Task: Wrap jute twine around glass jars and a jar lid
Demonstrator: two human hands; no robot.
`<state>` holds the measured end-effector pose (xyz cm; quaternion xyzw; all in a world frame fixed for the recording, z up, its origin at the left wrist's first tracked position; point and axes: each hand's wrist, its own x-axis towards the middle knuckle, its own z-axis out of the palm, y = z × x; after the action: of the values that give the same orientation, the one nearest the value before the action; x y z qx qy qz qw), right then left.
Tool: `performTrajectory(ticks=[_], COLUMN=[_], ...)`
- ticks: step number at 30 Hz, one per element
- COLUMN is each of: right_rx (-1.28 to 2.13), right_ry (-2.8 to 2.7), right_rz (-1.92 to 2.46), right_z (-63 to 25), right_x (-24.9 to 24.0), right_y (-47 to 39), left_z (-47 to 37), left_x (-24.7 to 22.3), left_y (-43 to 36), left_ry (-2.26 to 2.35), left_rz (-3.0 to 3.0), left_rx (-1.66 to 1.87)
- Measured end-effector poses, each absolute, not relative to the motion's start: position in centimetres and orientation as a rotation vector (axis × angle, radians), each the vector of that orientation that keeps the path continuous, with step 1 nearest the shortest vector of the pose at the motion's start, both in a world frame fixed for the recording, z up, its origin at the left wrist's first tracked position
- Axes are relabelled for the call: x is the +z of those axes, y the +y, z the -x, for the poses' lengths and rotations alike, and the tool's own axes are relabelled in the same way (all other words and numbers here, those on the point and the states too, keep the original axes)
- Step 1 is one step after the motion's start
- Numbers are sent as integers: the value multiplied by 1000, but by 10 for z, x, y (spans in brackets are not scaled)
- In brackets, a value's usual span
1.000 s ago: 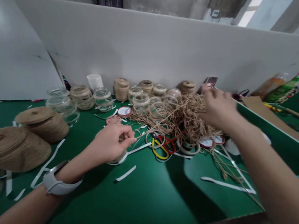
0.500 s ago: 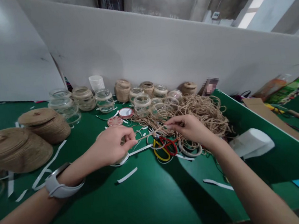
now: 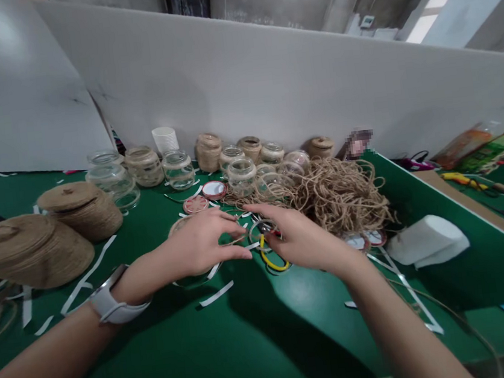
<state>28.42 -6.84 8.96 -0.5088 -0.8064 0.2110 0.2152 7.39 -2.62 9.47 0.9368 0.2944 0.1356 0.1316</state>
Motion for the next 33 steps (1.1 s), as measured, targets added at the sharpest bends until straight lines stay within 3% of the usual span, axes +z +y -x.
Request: performTrajectory(ticks=[7, 10, 13, 22, 27, 33], right_rx=[867, 928, 955, 805, 862, 660], right_ry=[-1757, -1739, -1645, -1902, -1744, -1671], right_rz=[1126, 1246, 1379, 1137, 1140, 1186], right_z=[-231, -218, -210, -206, -206, -202], right_x=[71, 60, 56, 65, 47, 29], right_y=[-68, -75, -83, -78, -69, -67], left_z=[-26, -3, 7, 5, 2, 0], left_x=[129, 114, 85, 35, 27, 27], left_y=[-40, -40, -36, -35, -40, -43], left_ry=[1028, 1153, 959, 720, 699, 705], left_rz=[-2770, -2593, -2629, -2778, -2724, -2715], left_rx=[779, 1144, 1338, 1315, 1356, 1349])
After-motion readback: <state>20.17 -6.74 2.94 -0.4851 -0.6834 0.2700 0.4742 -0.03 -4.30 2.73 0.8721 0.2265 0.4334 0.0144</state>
